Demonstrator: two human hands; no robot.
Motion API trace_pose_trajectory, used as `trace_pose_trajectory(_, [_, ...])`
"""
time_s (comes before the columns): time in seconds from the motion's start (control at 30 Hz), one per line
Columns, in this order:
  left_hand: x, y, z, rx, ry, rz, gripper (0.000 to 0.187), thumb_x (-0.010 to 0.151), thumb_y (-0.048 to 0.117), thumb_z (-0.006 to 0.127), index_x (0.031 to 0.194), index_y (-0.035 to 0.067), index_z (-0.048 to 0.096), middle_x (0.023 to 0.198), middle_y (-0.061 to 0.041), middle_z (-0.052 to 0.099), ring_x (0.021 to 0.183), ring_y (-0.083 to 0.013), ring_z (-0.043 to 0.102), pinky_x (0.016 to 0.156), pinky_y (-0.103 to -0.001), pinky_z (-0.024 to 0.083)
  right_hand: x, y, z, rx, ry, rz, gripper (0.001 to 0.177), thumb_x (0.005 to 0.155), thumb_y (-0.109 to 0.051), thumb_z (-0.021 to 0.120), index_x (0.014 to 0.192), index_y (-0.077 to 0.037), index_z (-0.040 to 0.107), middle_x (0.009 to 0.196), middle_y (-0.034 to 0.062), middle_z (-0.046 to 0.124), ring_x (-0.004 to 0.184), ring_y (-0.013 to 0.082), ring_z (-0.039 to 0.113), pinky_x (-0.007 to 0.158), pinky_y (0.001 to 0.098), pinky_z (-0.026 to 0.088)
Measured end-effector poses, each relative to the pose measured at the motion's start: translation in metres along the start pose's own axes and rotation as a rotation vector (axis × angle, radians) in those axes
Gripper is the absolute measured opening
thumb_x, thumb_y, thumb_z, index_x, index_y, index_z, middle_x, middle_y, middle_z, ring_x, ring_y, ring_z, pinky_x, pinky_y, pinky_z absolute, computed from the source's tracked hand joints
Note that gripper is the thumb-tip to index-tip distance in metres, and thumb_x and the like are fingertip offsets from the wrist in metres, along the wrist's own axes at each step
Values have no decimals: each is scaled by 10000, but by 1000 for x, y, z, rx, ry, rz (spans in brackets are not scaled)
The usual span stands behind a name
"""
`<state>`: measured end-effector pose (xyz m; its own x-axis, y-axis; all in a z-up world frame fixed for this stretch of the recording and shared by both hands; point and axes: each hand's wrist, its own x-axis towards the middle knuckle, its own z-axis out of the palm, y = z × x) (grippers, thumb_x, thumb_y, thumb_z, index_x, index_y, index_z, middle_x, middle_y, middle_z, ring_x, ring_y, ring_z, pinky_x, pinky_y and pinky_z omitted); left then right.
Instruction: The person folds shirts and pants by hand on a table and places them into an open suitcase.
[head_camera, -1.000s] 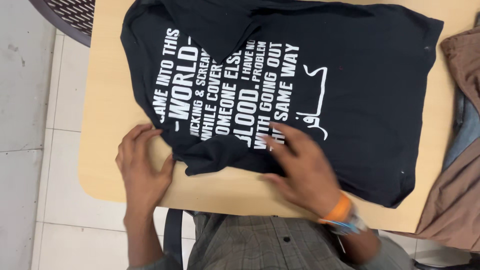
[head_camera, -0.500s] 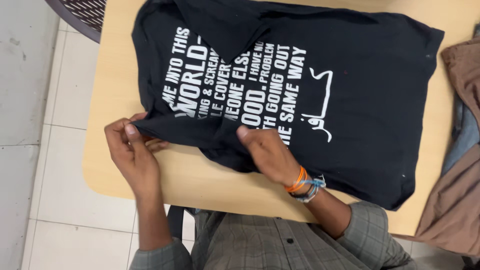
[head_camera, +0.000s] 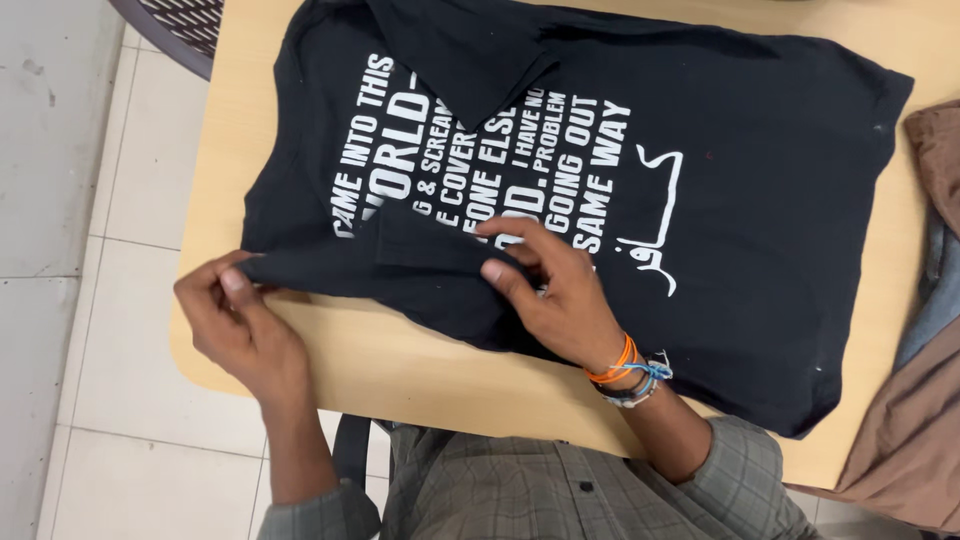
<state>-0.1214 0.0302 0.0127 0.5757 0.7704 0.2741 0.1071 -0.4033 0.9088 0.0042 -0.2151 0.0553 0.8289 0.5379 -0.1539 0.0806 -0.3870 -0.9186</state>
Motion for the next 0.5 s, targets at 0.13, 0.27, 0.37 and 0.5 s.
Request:
trace_pose_trajectory(0.13, [10, -2, -5, 295, -68, -1, 164, 1148, 139, 574, 1114, -19, 600, 1048, -137, 639, 915, -222, 608, 851, -346, 516, -6, 8, -16, -38, 176, -98, 362, 935, -127, 719, 1270, -57, 600, 968, 44, 778, 846, 120, 761, 727, 254, 587])
trace_pose_trajectory(0.27, [8, -3, -8, 314, -170, 61, 284, 1067, 178, 781, 1144, -36, 611, 1099, -138, 620, 985, -256, 613, 915, -373, 521, -44, 28, -68, -317, 304, 46, 219, 902, -181, 795, 1067, -54, 725, 878, 46, 771, 799, 125, 759, 713, 266, 587])
trace_pose_trajectory(0.37, [11, -1, -7, 524, -170, -49, 406, 894, 191, 886, 1104, -23, 612, 1102, -149, 620, 980, -301, 612, 895, -410, 515, -78, 41, -104, -434, 227, 289, 393, 733, -245, 890, 1045, -61, 737, 868, 64, 719, 759, 180, 698, 705, 301, 572])
trace_pose_trajectory(0.5, [10, 12, 3, 561, -81, 254, 524, 923, 81, 836, 1346, -27, 545, 1363, -197, 522, 1344, -370, 525, 1182, -443, 453, -118, 57, -129, -609, -55, 82, 603, 613, -344, 897, 1117, -64, 720, 1110, 60, 661, 1010, 234, 650, 843, 370, 520])
